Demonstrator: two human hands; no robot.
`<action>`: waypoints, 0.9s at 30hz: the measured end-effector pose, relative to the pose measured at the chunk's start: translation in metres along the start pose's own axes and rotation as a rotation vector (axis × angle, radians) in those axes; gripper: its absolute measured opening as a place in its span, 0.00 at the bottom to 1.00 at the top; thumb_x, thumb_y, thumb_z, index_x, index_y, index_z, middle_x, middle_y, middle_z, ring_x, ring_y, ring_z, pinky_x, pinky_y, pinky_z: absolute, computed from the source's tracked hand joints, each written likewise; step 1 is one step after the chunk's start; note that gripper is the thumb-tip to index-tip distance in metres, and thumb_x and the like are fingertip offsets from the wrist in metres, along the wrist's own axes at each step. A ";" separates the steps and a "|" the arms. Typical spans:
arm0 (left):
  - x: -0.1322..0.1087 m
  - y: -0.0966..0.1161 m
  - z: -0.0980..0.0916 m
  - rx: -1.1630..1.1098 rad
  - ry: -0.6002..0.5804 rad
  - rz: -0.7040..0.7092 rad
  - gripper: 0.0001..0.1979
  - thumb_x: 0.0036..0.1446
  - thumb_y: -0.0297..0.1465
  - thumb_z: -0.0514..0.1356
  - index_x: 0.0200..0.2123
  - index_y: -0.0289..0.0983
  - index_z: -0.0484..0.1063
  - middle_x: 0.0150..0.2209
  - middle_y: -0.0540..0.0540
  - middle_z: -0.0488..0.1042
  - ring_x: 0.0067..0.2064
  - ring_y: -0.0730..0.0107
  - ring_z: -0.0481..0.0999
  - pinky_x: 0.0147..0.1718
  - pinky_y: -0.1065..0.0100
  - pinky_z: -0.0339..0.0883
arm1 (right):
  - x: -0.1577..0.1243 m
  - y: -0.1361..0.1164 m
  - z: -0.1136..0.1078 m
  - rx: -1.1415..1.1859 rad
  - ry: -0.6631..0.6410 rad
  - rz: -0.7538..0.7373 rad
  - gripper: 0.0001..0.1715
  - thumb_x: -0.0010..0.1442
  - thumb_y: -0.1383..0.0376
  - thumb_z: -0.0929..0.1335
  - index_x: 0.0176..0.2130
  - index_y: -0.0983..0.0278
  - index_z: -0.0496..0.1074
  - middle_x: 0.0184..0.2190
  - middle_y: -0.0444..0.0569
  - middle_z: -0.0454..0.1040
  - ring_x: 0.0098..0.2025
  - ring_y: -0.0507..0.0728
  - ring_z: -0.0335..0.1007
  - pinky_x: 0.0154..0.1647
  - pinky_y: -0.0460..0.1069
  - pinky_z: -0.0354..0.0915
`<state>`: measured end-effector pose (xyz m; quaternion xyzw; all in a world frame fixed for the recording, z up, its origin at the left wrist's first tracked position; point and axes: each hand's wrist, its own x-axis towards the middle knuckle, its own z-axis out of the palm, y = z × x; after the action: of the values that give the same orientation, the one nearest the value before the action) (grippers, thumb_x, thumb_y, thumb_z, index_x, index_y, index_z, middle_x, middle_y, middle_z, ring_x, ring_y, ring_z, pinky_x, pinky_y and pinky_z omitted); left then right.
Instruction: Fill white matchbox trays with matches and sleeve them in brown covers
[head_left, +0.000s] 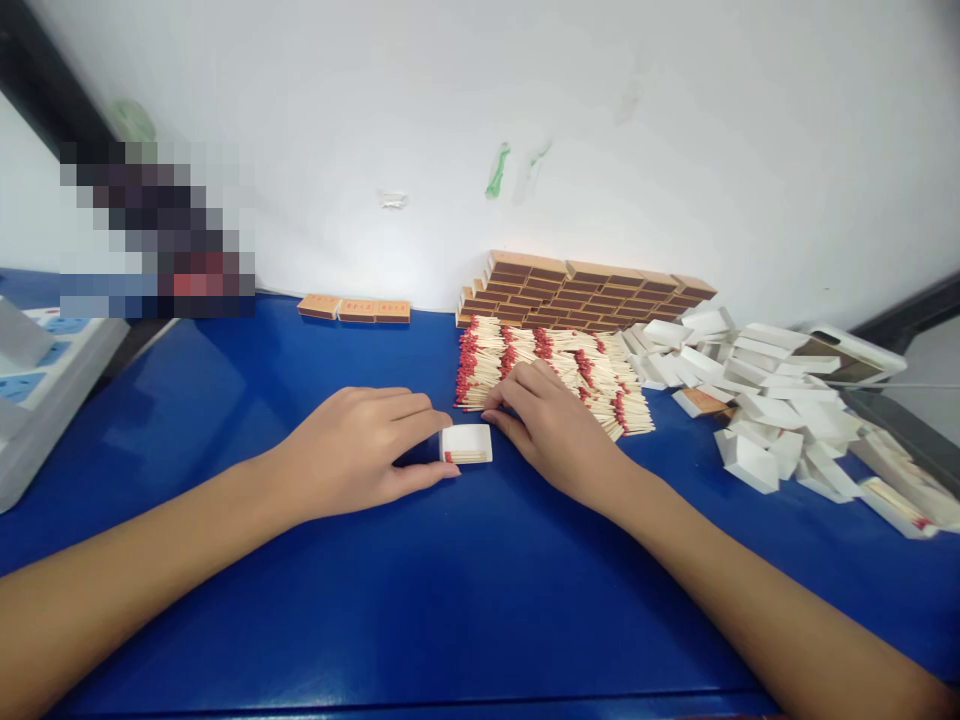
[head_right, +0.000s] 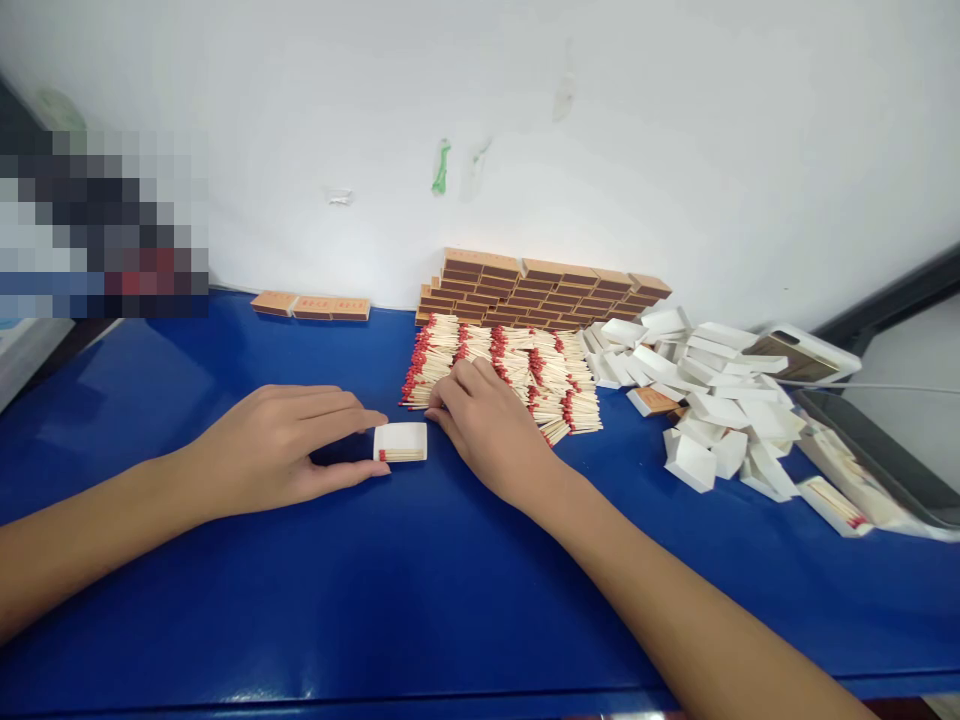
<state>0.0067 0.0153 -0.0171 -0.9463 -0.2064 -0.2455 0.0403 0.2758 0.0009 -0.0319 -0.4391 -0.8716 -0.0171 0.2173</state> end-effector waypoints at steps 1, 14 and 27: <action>0.000 0.000 0.000 0.012 0.006 0.008 0.13 0.71 0.40 0.64 0.46 0.35 0.79 0.37 0.48 0.82 0.36 0.67 0.81 0.36 0.65 0.71 | 0.000 0.000 0.000 -0.005 0.000 0.001 0.04 0.74 0.68 0.67 0.44 0.63 0.72 0.43 0.56 0.75 0.47 0.65 0.69 0.49 0.60 0.69; 0.001 0.003 -0.003 0.102 0.030 0.079 0.15 0.73 0.41 0.62 0.47 0.34 0.79 0.36 0.47 0.82 0.36 0.66 0.81 0.37 0.65 0.72 | 0.000 0.001 -0.002 -0.001 0.048 -0.028 0.04 0.74 0.68 0.67 0.43 0.62 0.72 0.42 0.55 0.74 0.45 0.64 0.69 0.46 0.59 0.70; 0.001 0.003 -0.002 0.102 0.005 0.067 0.16 0.74 0.43 0.60 0.45 0.36 0.79 0.36 0.47 0.82 0.35 0.67 0.81 0.37 0.65 0.72 | -0.003 0.003 -0.005 -0.001 -0.041 -0.002 0.05 0.74 0.67 0.67 0.41 0.61 0.70 0.42 0.55 0.74 0.47 0.65 0.69 0.47 0.59 0.69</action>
<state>0.0078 0.0124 -0.0143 -0.9488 -0.1865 -0.2354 0.0975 0.2813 -0.0006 -0.0292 -0.4387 -0.8762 -0.0086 0.1992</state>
